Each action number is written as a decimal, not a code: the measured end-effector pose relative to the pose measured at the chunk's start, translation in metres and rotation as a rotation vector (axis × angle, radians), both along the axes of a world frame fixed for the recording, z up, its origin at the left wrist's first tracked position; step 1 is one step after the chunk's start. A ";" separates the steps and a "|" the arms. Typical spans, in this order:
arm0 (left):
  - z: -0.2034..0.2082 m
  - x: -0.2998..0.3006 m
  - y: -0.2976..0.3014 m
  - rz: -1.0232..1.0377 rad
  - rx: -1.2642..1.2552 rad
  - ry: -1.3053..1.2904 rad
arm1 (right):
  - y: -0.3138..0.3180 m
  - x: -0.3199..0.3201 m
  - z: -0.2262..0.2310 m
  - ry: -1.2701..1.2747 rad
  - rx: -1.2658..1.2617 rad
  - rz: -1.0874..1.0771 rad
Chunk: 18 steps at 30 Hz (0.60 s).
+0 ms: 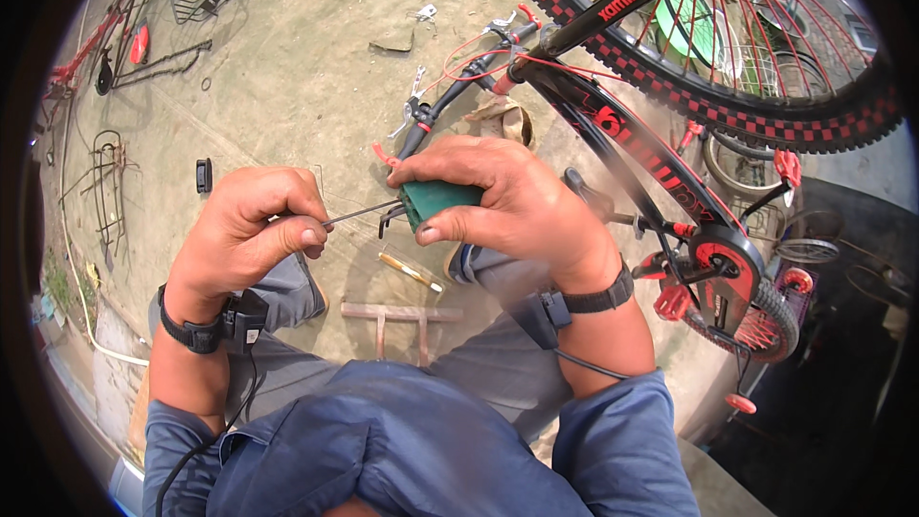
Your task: The person repeatedly inserts a thin metal rod into a small green multi-hole block, then wipes the rod with a cloth. The person repeats this cycle several times, handling the rod and block with both hands.
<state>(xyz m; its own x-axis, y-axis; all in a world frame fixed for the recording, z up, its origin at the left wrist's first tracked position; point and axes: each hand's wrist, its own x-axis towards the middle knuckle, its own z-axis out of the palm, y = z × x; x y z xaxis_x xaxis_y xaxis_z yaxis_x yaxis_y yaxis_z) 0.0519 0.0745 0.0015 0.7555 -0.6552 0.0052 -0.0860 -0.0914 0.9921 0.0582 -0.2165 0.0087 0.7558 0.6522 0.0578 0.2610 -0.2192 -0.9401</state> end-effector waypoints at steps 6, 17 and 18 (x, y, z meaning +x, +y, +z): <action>-0.006 -0.006 -0.003 0.022 -0.004 0.203 | 0.005 -0.002 -0.005 -0.089 -0.039 -0.012; -0.035 -0.020 -0.024 0.029 -0.223 0.486 | 0.015 -0.004 -0.007 -0.041 0.022 0.085; -0.037 -0.021 -0.025 0.017 -0.262 0.566 | 0.015 -0.004 -0.006 -0.043 0.022 0.088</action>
<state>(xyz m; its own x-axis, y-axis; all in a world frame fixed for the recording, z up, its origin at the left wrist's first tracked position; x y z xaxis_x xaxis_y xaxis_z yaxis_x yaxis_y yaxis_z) 0.0311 0.0493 -0.0352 0.6986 -0.6740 -0.2402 0.4588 0.1643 0.8732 0.0541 -0.2018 0.0024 0.6922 0.7141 0.1047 0.3189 -0.1726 -0.9319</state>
